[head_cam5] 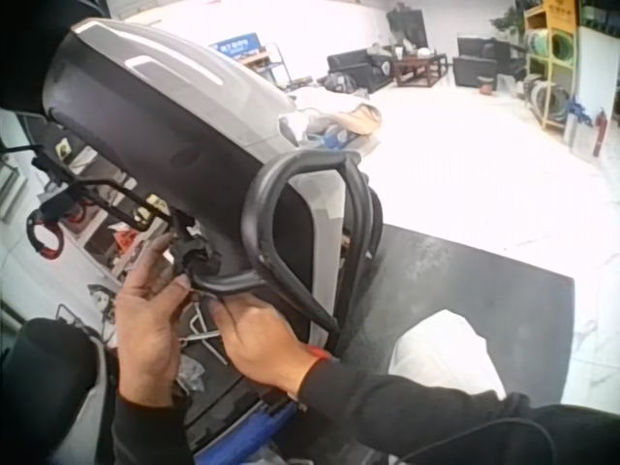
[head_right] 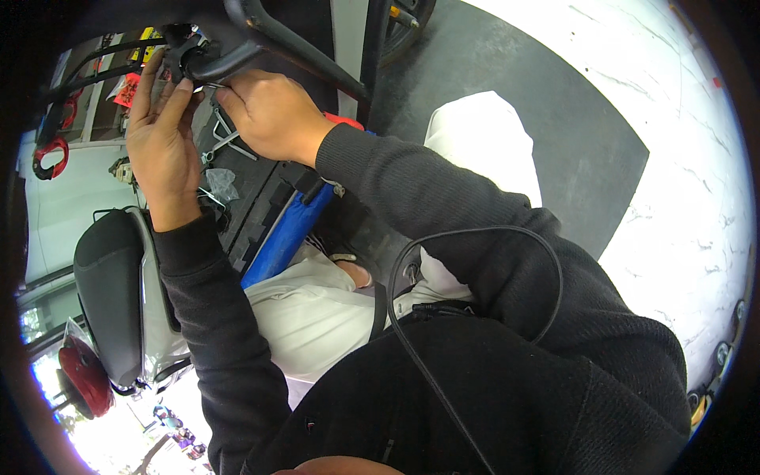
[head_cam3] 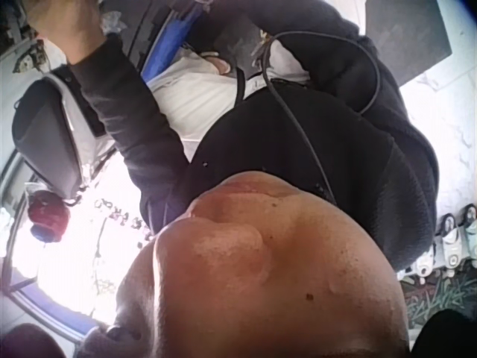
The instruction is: The person works on the handlebar area of a scooter, repeatedly removing and reinstalling a small black component and tightening it with a screwdriver. They also route a cable through the handlebar housing and secure it with a zip tie.
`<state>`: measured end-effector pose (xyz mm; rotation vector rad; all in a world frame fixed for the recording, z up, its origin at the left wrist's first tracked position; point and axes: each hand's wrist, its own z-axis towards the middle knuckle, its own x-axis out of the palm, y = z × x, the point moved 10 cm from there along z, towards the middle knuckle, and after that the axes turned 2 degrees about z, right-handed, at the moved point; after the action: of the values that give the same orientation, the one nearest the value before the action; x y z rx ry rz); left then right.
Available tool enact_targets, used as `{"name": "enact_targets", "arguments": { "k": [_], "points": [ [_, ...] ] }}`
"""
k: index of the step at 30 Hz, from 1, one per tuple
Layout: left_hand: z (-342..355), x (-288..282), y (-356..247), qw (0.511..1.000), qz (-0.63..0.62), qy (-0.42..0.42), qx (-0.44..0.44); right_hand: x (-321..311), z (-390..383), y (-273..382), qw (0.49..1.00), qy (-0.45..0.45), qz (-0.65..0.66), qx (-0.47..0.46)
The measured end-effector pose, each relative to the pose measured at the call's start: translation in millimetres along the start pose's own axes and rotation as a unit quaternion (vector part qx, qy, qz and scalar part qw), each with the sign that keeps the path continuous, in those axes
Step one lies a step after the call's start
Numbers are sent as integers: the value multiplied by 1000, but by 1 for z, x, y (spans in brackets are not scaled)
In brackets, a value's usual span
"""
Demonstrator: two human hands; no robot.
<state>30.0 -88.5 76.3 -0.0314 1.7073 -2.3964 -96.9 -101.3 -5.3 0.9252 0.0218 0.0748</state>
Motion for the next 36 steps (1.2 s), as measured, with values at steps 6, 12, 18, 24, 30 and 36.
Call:
{"name": "enact_targets", "arguments": {
  "k": [6, 12, 18, 24, 30, 36],
  "points": [
    [1, -4, 2, 1000, 12, 0, -16, -1, 1, 3, 1000, -1, -7, 3],
    [3, -4, 0, 1000, 21, -7, -4, -10, -2, 0, 992, -44, 102, 62],
    [4, -3, -3, 999, 44, 3, -7, -14, 0, -6, 992, -28, 78, 97],
    [6, -3, -7, 997, 79, 9, -4, -14, 3, 2, 998, -11, 38, 39],
    [7, -5, -6, 997, 74, 16, 0, -10, 1, 2, 999, -19, 35, 28],
    [11, -7, 1, 998, 52, 29, -29, -12, -1, 3, 995, -29, 82, 41]
  ]
}}
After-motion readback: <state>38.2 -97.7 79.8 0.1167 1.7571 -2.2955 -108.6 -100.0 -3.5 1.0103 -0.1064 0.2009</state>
